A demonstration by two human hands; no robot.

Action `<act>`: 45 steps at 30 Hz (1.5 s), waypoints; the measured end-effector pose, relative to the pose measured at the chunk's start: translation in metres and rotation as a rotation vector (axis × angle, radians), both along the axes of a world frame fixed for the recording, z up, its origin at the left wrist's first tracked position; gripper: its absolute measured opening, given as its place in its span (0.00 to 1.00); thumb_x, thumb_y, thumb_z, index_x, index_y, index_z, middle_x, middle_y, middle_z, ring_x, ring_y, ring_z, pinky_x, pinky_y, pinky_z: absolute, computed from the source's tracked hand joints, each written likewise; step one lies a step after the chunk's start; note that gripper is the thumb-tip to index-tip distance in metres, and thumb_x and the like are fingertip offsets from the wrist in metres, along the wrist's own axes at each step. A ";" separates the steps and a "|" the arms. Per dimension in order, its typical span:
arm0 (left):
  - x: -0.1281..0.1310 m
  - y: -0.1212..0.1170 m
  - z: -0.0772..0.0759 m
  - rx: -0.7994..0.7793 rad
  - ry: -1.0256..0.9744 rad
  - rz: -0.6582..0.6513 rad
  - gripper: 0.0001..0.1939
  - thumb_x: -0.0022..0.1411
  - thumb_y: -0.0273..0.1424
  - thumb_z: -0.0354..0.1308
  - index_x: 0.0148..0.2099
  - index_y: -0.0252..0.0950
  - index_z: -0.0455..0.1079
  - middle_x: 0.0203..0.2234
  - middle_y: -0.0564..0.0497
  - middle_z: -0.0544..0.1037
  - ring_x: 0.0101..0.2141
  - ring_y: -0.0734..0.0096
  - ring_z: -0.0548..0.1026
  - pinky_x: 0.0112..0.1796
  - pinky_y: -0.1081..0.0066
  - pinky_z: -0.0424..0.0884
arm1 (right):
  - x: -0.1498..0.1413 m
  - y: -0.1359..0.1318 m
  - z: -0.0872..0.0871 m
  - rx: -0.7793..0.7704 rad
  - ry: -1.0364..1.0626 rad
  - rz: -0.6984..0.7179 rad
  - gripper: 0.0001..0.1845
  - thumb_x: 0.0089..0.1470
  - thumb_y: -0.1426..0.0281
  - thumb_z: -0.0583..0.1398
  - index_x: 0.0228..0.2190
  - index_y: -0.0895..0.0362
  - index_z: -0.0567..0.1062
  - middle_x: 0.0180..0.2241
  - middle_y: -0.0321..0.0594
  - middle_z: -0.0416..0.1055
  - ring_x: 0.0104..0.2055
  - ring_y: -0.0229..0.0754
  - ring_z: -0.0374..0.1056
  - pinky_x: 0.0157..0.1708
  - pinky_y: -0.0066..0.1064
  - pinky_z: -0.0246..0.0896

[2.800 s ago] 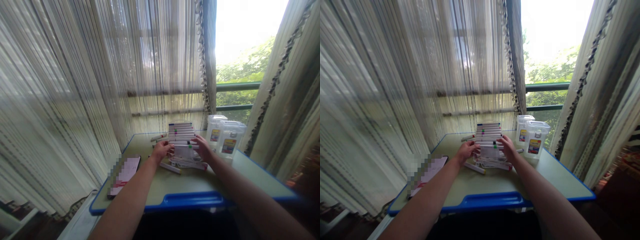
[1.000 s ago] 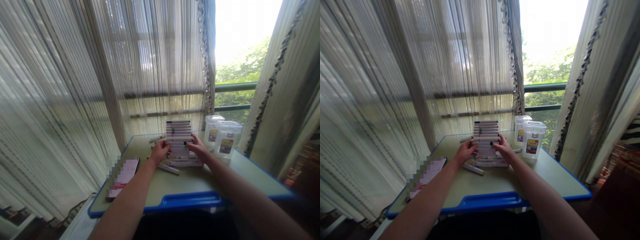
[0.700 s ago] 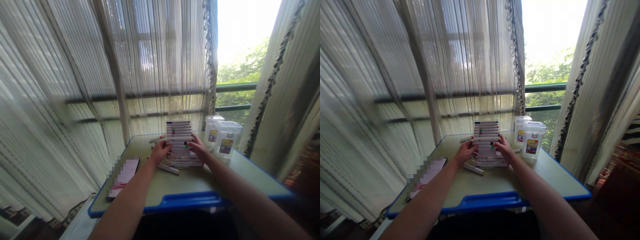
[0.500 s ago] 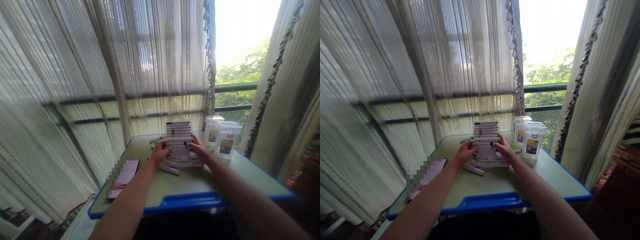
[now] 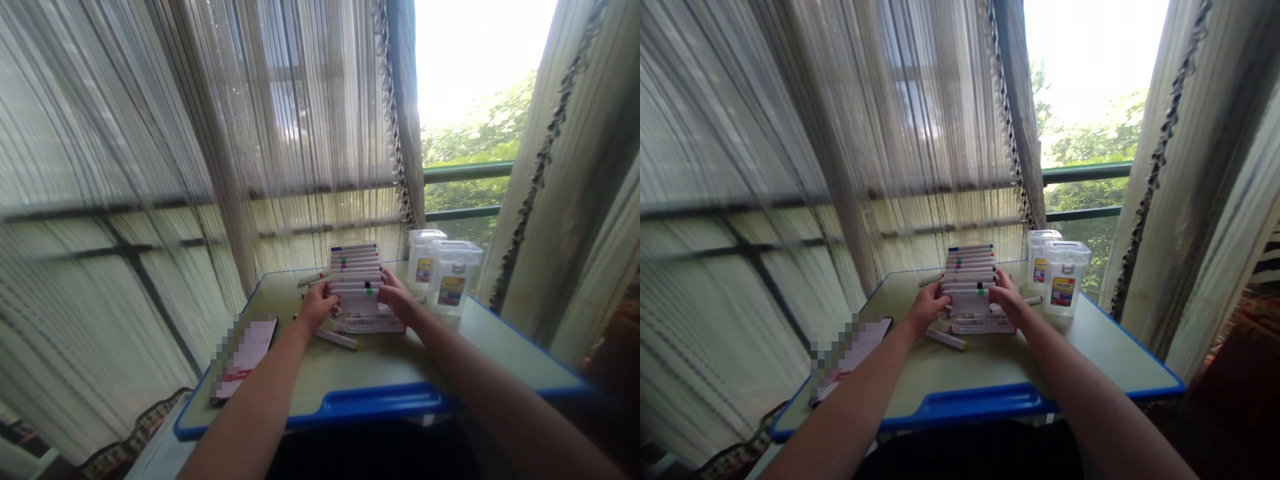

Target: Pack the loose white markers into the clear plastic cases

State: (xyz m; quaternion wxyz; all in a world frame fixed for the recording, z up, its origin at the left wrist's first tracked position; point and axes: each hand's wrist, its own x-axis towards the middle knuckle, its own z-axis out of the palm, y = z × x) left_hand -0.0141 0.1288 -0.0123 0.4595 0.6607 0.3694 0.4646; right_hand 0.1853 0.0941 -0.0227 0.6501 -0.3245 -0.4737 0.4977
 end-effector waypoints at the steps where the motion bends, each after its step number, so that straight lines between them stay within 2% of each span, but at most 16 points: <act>1: -0.001 0.001 -0.001 0.047 0.048 0.013 0.12 0.45 0.21 0.55 0.36 0.32 0.69 0.23 0.55 0.74 0.22 0.75 0.73 0.22 0.75 0.71 | 0.000 0.001 -0.001 -0.002 0.002 0.006 0.37 0.29 0.77 0.56 0.47 0.49 0.68 0.27 0.30 0.68 0.23 0.34 0.59 0.22 0.25 0.54; 5: -0.005 0.003 -0.006 0.320 0.287 0.143 0.15 0.50 0.24 0.57 0.43 0.33 0.70 0.28 0.51 0.78 0.26 0.72 0.76 0.28 0.74 0.71 | 0.001 0.003 -0.002 -0.035 -0.009 0.021 0.46 0.28 0.79 0.57 0.54 0.47 0.62 0.26 0.29 0.68 0.23 0.34 0.60 0.22 0.25 0.53; 9: -0.009 0.001 -0.009 0.479 0.415 0.270 0.24 0.56 0.29 0.59 0.56 0.37 0.63 0.32 0.49 0.79 0.26 0.71 0.76 0.31 0.72 0.70 | 0.002 0.001 -0.001 -0.051 -0.027 0.047 0.48 0.29 0.80 0.58 0.55 0.45 0.60 0.28 0.29 0.70 0.25 0.36 0.64 0.26 0.28 0.60; 11: -0.010 0.000 -0.010 0.532 0.452 0.296 0.22 0.57 0.29 0.58 0.55 0.40 0.63 0.33 0.50 0.79 0.25 0.71 0.76 0.30 0.73 0.70 | 0.001 -0.001 0.000 -0.029 -0.021 0.063 0.48 0.29 0.80 0.58 0.55 0.45 0.60 0.30 0.30 0.71 0.26 0.36 0.65 0.26 0.28 0.61; 14: -0.011 0.000 -0.012 0.596 0.467 0.301 0.12 0.60 0.30 0.56 0.47 0.41 0.67 0.34 0.51 0.78 0.27 0.71 0.76 0.31 0.73 0.69 | -0.001 -0.006 0.003 -0.001 0.005 0.092 0.49 0.28 0.80 0.58 0.56 0.45 0.59 0.33 0.32 0.74 0.28 0.37 0.68 0.27 0.27 0.61; 17: -0.012 0.002 -0.013 0.622 0.471 0.275 0.07 0.61 0.30 0.55 0.43 0.40 0.69 0.32 0.50 0.77 0.27 0.70 0.75 0.32 0.73 0.68 | -0.003 -0.009 0.007 -0.009 0.024 0.088 0.47 0.30 0.78 0.60 0.55 0.44 0.59 0.34 0.32 0.74 0.28 0.37 0.69 0.27 0.26 0.62; 22: -0.011 0.000 -0.012 0.628 0.512 0.243 0.07 0.60 0.30 0.57 0.42 0.40 0.70 0.29 0.51 0.77 0.28 0.68 0.75 0.35 0.71 0.68 | -0.003 -0.007 0.010 -0.113 0.036 0.020 0.31 0.45 0.62 0.62 0.52 0.42 0.63 0.40 0.35 0.74 0.33 0.41 0.73 0.27 0.30 0.66; 24: -0.011 -0.004 -0.009 0.616 0.567 0.245 0.07 0.60 0.30 0.57 0.42 0.40 0.70 0.29 0.50 0.77 0.30 0.66 0.75 0.36 0.70 0.68 | -0.003 -0.004 0.010 -0.139 0.046 -0.026 0.28 0.49 0.59 0.61 0.52 0.43 0.63 0.42 0.37 0.74 0.34 0.43 0.73 0.25 0.30 0.66; 28: -0.008 -0.011 -0.004 0.581 0.640 0.253 0.07 0.61 0.30 0.56 0.43 0.38 0.69 0.27 0.47 0.77 0.31 0.62 0.76 0.35 0.69 0.68 | -0.005 -0.003 0.009 -0.138 0.071 -0.061 0.28 0.51 0.58 0.60 0.53 0.47 0.63 0.45 0.41 0.73 0.35 0.45 0.73 0.24 0.32 0.66; 38: -0.006 -0.010 -0.003 0.542 0.517 0.185 0.05 0.62 0.30 0.53 0.41 0.38 0.67 0.26 0.50 0.76 0.26 0.68 0.75 0.32 0.71 0.67 | -0.003 -0.003 0.008 -0.118 0.056 -0.136 0.25 0.52 0.58 0.58 0.52 0.46 0.66 0.45 0.40 0.74 0.32 0.43 0.72 0.19 0.28 0.63; 45: -0.007 -0.011 -0.002 0.588 0.419 0.168 0.06 0.61 0.33 0.54 0.38 0.40 0.71 0.24 0.51 0.74 0.24 0.69 0.72 0.31 0.71 0.65 | -0.001 -0.003 0.007 -0.105 0.031 -0.140 0.25 0.51 0.57 0.59 0.51 0.47 0.67 0.41 0.39 0.74 0.28 0.39 0.70 0.17 0.26 0.61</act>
